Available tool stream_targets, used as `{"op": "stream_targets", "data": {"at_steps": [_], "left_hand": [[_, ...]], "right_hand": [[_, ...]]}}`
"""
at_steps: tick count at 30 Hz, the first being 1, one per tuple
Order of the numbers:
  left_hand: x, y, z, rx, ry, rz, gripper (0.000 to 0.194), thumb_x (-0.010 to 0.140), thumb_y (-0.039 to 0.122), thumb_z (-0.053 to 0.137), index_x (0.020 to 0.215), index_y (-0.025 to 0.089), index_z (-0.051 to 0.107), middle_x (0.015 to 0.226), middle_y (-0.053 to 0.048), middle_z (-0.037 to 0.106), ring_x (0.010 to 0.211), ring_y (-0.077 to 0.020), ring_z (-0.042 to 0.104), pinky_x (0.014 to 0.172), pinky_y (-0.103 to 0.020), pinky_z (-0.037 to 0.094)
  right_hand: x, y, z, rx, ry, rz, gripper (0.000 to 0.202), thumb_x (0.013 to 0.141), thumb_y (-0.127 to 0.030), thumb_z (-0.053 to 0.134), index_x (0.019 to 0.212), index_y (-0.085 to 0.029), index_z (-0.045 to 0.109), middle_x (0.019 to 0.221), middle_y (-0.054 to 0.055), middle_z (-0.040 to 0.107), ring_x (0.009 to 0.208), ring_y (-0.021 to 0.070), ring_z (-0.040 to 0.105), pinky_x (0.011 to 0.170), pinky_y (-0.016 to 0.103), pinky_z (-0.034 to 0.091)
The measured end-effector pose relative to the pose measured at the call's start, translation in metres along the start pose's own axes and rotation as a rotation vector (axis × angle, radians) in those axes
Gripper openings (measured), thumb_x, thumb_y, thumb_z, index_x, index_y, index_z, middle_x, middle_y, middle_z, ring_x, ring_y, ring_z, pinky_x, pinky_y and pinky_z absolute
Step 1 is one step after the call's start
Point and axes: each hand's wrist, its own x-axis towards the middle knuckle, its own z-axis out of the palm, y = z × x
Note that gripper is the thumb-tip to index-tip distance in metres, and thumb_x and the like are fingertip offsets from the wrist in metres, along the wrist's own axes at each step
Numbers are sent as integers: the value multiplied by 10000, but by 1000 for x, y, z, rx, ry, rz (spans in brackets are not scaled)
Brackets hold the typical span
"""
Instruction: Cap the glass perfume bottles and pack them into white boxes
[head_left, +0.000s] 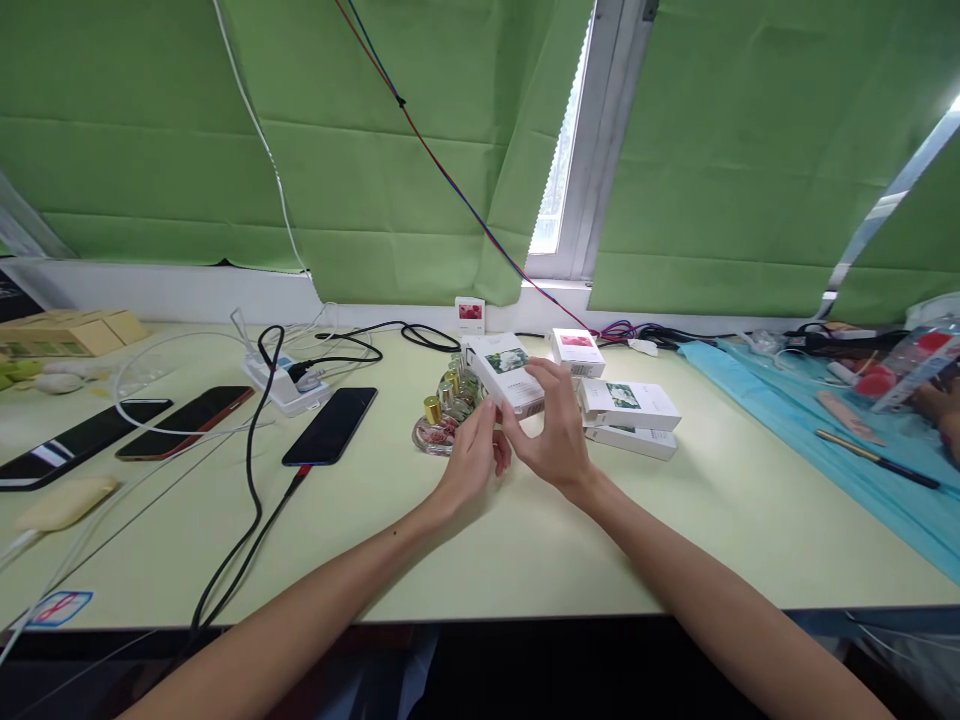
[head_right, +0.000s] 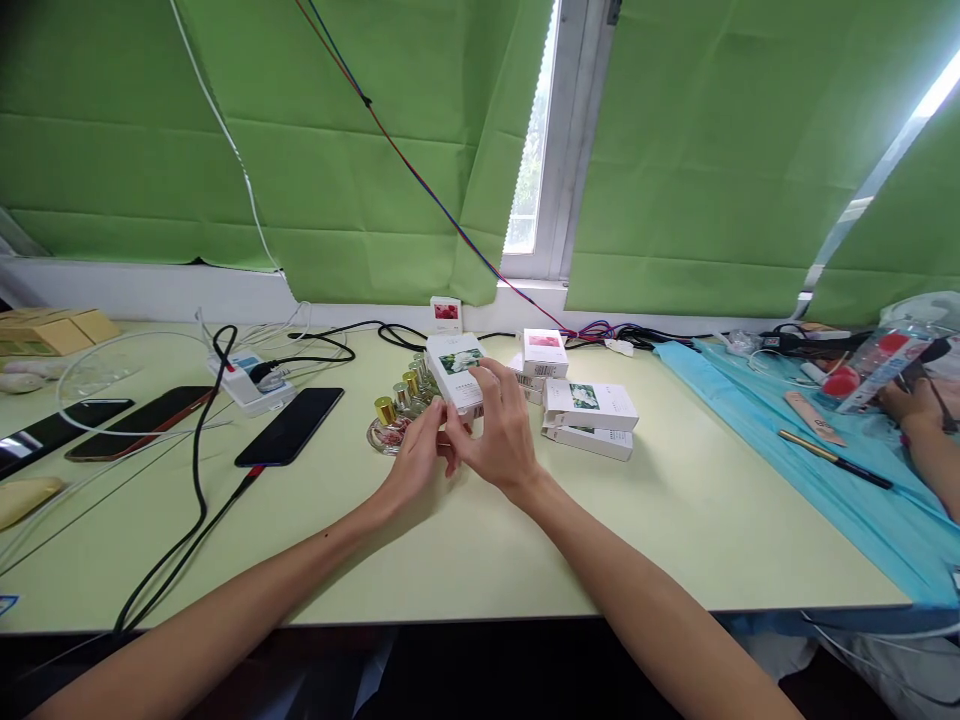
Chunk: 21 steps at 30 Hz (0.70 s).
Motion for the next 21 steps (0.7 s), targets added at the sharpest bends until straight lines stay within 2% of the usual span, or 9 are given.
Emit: {"op": "stream_targets", "data": {"at_steps": [3,8,12,16,21], "left_hand": [[2,5,-1,-47,4,19,503,998,668,370,855,211,526,688,4,565,529,-116,517,462,-259,441],[4,12,-6,-33,16,22,549,973,705,385,799,204,527,632,3,497,481,-111,475,430,-264,442],[3,17,-5,-50,37,42,464,948,669,490,966,211,562,654,19,525,491,-111,479,414,-246,439],[3,19,-3,-1,82,57,452,897,590,637,1139,216,559,733,30,560,480,-93,483,378,-221,421],[5,17,-3,21,136,43,433,911,554,631,1151,200,565,886,-20,647,484,-90,521,385,-229,445]], "right_hand": [[-6,-5,3,9,28,-27,577,943,-329,531,1470,-246,309,1433,185,469,1384,319,462,1070,536,488],[-10,-10,10,59,73,-5,682,901,-329,627,1466,-308,246,1452,165,402,1389,321,450,1057,572,499],[-10,-10,13,199,151,-39,744,831,-248,696,1446,-318,284,1446,145,374,1388,325,433,1061,596,496],[-10,-9,16,277,123,3,773,801,-165,678,1453,-330,297,1466,134,359,1414,314,399,1069,585,505],[-9,-4,16,366,51,13,809,784,-174,679,1477,-300,282,1481,148,354,1457,312,343,1088,566,504]]}}
